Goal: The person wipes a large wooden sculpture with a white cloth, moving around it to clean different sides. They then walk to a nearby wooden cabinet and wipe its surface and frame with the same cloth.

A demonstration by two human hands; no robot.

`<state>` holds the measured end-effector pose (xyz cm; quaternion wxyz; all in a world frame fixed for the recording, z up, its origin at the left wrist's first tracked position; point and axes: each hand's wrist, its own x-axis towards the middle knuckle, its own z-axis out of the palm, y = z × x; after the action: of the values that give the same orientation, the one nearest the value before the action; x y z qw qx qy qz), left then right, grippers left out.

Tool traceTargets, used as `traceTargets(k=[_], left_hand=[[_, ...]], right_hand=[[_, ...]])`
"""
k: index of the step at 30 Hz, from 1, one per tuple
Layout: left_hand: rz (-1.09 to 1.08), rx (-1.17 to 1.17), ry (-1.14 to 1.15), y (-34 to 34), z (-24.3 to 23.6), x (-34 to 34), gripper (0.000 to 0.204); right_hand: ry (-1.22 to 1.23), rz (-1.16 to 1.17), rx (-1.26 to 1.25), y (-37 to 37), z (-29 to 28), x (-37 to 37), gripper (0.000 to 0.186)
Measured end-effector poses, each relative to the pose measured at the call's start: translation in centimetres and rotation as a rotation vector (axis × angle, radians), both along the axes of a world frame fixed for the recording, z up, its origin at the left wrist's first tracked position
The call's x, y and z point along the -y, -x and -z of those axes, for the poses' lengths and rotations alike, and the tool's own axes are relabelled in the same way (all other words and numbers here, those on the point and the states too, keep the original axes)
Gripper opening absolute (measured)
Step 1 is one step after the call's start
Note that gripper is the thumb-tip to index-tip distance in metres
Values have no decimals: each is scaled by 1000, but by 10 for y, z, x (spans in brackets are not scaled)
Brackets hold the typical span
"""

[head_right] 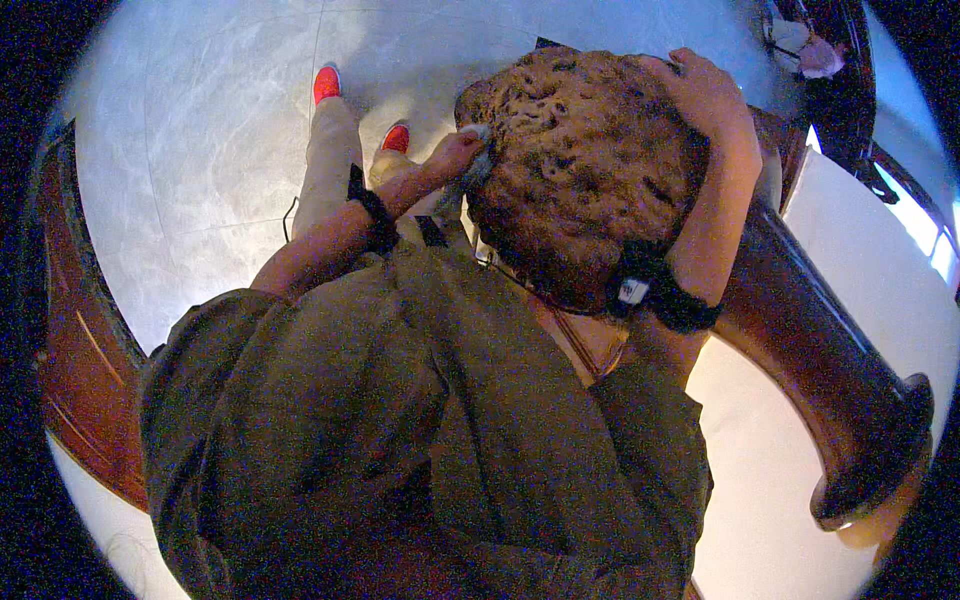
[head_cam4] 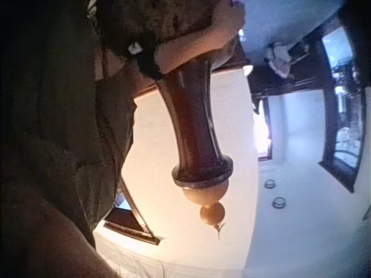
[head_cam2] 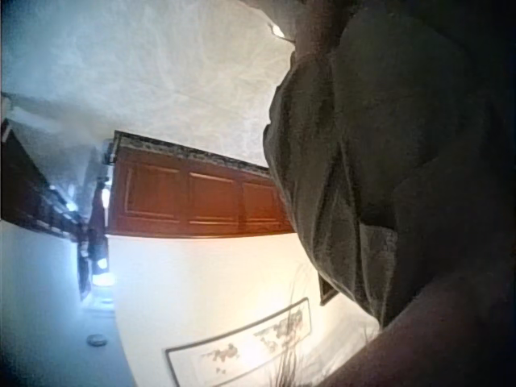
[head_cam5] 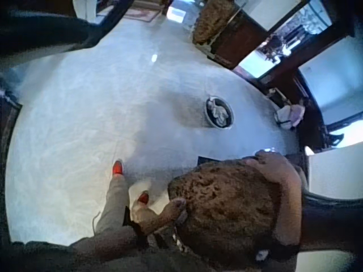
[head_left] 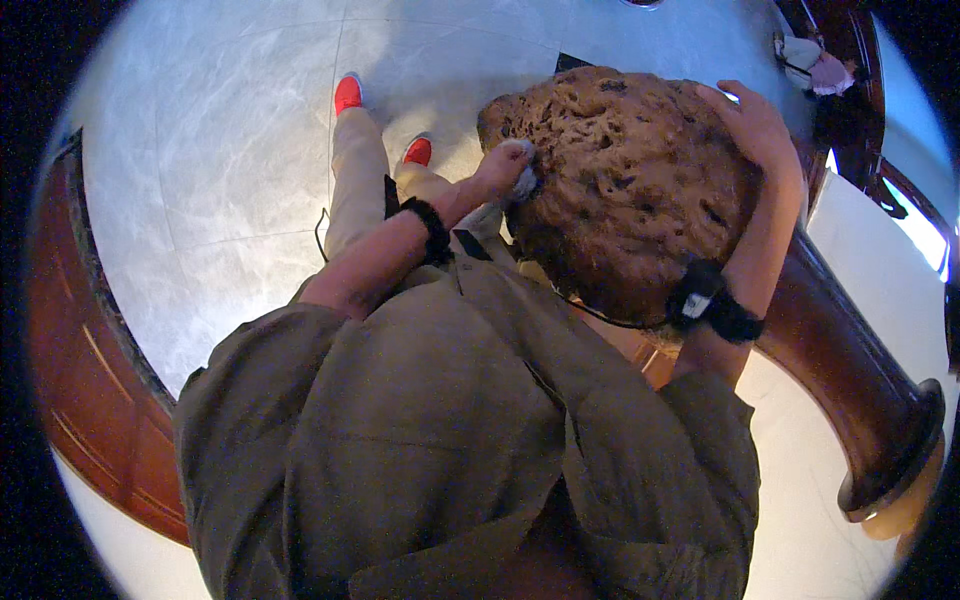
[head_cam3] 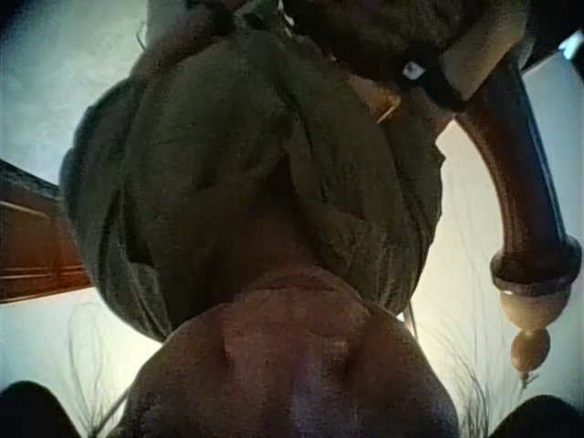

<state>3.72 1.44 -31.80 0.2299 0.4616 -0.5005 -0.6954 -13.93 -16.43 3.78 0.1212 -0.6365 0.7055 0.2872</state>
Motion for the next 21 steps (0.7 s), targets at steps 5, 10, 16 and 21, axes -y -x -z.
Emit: traceTargets(k=[5, 10, 16, 21], left_hand=[[38, 227, 83, 20, 15, 88, 34], [76, 162, 230, 22, -3, 97, 31], [442, 261, 87, -12, 5, 16, 33], [380, 215, 133, -32, 4, -23, 29]], right_hand=[[-19, -31, 67, -19, 8, 8, 68], [64, -85, 83, -6, 6, 2, 72], [23, -72, 83, 6, 6, 12, 78], [5, -61, 92, -2, 9, 7, 78]])
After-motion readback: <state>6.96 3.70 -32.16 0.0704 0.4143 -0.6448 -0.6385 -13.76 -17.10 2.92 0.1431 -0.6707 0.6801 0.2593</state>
